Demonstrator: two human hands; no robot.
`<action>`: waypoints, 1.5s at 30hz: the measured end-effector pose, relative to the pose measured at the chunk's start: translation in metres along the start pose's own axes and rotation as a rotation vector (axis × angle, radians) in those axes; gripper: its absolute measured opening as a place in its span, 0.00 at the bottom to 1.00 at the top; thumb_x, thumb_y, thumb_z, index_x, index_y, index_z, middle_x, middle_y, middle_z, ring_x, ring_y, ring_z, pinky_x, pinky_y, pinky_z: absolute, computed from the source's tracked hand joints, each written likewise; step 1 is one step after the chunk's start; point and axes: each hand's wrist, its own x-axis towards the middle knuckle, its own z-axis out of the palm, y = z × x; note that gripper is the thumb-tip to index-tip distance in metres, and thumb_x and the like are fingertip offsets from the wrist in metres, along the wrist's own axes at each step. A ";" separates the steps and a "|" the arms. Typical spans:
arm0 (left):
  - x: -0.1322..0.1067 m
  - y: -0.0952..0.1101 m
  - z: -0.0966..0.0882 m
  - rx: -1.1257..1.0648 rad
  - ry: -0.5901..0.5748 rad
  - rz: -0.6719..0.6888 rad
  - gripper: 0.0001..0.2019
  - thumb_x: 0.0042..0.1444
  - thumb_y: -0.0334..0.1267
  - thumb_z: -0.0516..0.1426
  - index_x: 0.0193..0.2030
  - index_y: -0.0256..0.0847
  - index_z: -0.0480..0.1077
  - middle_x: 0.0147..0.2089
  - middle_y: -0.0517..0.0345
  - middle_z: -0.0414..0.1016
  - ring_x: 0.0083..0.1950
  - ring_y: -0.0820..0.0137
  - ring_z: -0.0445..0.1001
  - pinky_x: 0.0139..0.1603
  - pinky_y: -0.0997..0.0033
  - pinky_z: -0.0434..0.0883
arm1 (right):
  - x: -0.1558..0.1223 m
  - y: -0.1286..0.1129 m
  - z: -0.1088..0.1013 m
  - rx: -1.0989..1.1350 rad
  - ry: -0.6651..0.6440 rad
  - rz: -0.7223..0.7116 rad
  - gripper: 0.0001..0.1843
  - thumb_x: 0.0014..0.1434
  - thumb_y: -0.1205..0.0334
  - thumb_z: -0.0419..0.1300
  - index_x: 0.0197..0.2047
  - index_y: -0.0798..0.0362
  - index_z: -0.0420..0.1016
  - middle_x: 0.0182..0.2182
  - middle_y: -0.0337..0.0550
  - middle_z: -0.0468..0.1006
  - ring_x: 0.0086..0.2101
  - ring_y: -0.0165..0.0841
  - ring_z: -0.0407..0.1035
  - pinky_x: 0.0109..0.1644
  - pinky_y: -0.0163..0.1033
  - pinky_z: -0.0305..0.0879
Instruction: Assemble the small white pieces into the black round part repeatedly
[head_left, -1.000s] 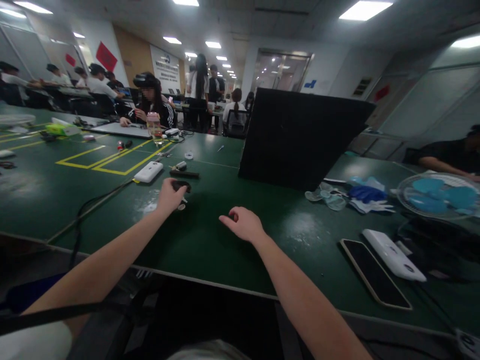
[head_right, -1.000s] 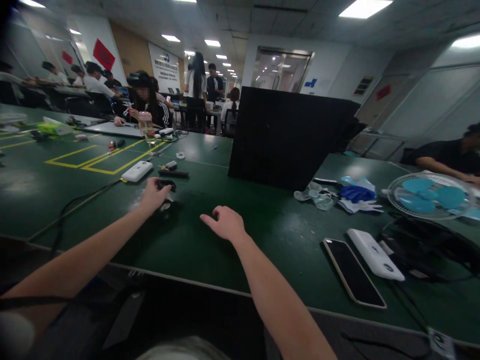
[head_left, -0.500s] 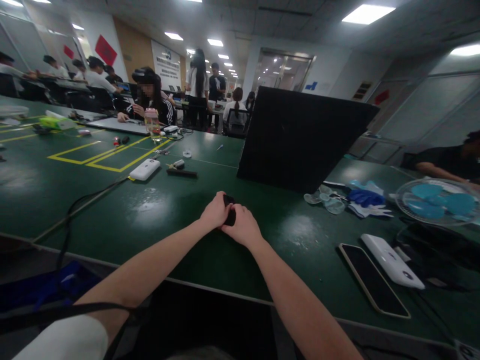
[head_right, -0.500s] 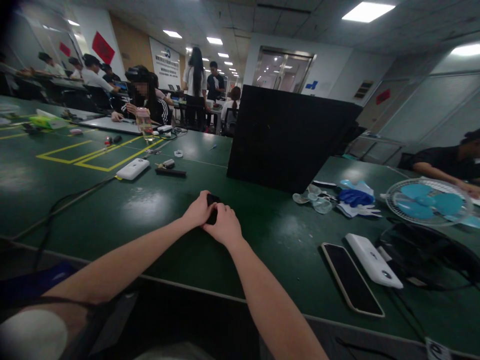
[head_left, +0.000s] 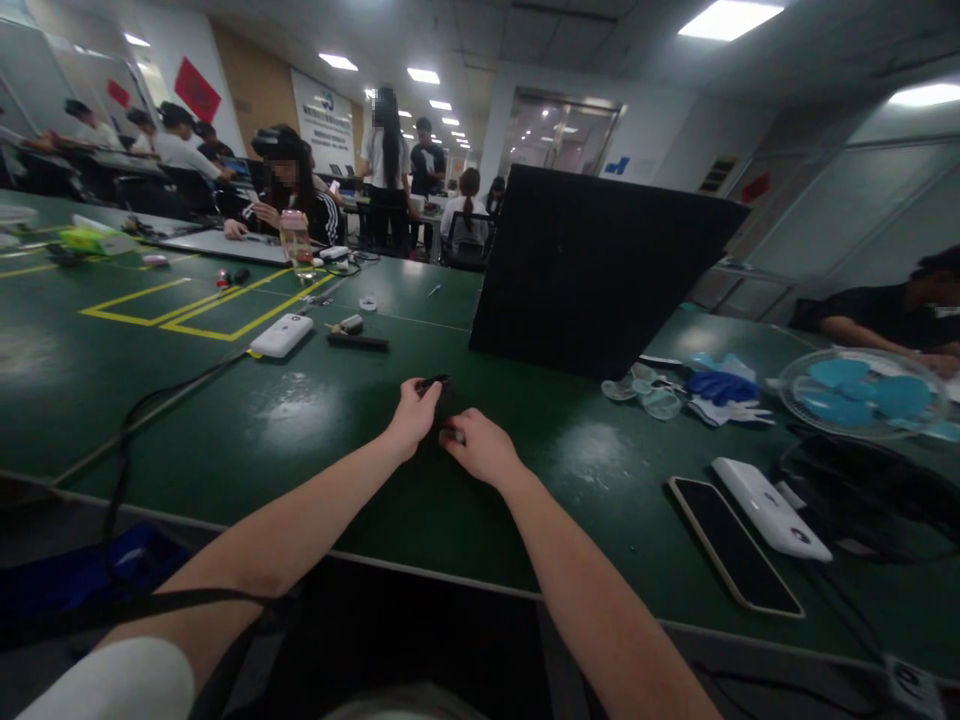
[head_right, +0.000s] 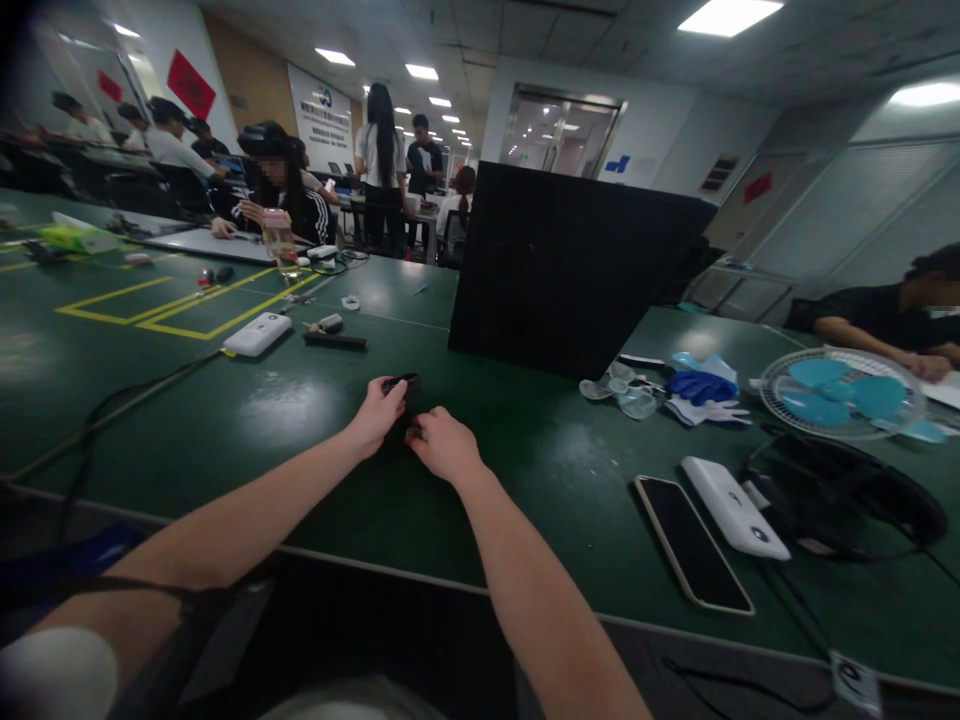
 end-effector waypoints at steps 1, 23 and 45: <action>-0.002 -0.003 -0.007 -0.054 -0.009 -0.036 0.22 0.70 0.53 0.45 0.64 0.45 0.51 0.60 0.43 0.72 0.53 0.69 0.78 0.48 0.69 0.77 | 0.000 -0.001 0.000 -0.022 -0.012 -0.012 0.18 0.66 0.47 0.58 0.53 0.46 0.77 0.51 0.47 0.75 0.42 0.38 0.74 0.38 0.40 0.69; -0.030 0.016 -0.056 0.393 -0.286 0.290 0.23 0.54 0.43 0.63 0.56 0.45 0.67 0.50 0.53 0.78 0.50 0.60 0.78 0.53 0.57 0.74 | 0.001 -0.004 -0.007 0.481 0.276 0.057 0.17 0.59 0.51 0.65 0.48 0.50 0.75 0.42 0.43 0.78 0.39 0.34 0.72 0.42 0.41 0.69; -0.025 0.013 -0.055 0.359 -0.416 0.413 0.21 0.57 0.44 0.62 0.56 0.46 0.68 0.53 0.53 0.76 0.52 0.61 0.76 0.54 0.58 0.73 | 0.001 -0.002 -0.002 0.308 0.136 -0.141 0.10 0.65 0.61 0.60 0.46 0.47 0.83 0.45 0.43 0.80 0.43 0.35 0.75 0.48 0.44 0.72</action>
